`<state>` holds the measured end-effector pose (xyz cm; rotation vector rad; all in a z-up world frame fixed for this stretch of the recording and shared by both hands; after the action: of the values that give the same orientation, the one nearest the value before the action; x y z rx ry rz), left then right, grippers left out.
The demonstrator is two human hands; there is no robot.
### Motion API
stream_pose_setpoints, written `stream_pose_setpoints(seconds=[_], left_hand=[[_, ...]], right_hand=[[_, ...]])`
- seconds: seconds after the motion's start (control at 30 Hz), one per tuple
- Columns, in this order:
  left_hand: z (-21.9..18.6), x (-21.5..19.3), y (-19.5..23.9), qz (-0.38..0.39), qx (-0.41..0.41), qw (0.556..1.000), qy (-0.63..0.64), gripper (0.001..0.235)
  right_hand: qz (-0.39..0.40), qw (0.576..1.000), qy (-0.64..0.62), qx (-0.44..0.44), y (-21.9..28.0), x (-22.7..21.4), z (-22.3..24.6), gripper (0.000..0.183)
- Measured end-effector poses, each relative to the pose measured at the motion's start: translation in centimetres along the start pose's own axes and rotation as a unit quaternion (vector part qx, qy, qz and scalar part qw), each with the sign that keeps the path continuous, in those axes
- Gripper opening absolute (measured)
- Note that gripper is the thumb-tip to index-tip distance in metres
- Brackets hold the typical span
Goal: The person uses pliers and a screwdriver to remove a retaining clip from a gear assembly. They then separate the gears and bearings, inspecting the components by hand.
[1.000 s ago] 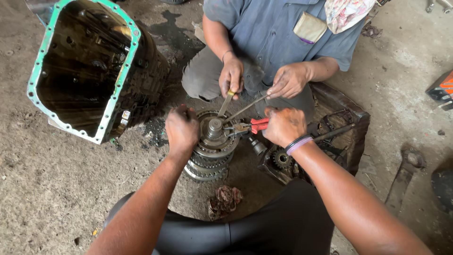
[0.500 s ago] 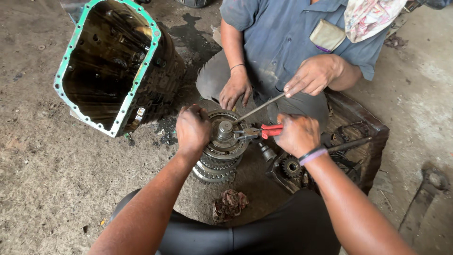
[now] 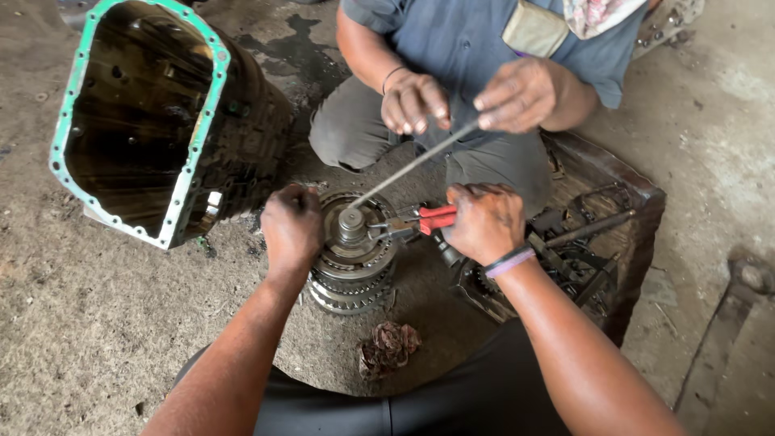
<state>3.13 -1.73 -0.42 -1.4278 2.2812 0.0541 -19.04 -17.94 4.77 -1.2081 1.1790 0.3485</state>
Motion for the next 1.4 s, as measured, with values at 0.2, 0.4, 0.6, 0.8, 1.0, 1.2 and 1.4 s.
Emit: stream_pose_setpoints(seconds=[0.2,0.4,0.6,0.8,1.0,1.2,1.4], left_hand=[[-0.4,-0.2,0.2,0.027,-0.060,0.998,-0.011,0.029],[-0.1,-0.1,0.0,0.020,-0.049,0.999,-0.005,0.028],[0.3,-0.1,-0.1,0.000,0.006,1.000,-0.017,0.028],[0.8,0.3,-0.2,-0.006,-0.001,1.000,-0.003,0.028],[0.6,0.2,-0.1,0.009,-0.013,1.000,0.002,0.028],[0.1,0.0,-0.2,0.020,-0.034,0.999,-0.016,0.030],[0.1,-0.1,-0.1,0.026,-0.056,0.998,-0.001,0.030]], right_hand=[[-0.020,1.000,-0.011,-0.010,0.2,-0.1,-0.2,0.010],[0.019,0.999,-0.010,-0.049,-0.9,1.0,-1.1,0.015],[0.013,0.997,-0.014,-0.077,-2.3,2.1,-1.5,0.023],[-0.014,0.998,-0.013,-0.059,-1.5,1.7,-1.2,0.022],[-0.014,1.000,0.001,-0.028,-0.6,1.0,-0.6,0.019],[-0.021,1.000,-0.003,-0.014,-0.7,0.7,-0.3,0.031],[-0.038,0.999,0.000,-0.007,-0.2,0.4,0.0,0.026]])
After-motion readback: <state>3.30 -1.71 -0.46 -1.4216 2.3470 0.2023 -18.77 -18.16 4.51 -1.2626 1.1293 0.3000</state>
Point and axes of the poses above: each hand's wrist, its own y-axis away from the middle knuckle, its own x-axis out of the palm, z = x × y, the point moved 4 cm from there along -y, towards the middle knuckle, and after that the axes turned 7 degrees about y, right-handed, at the moved point
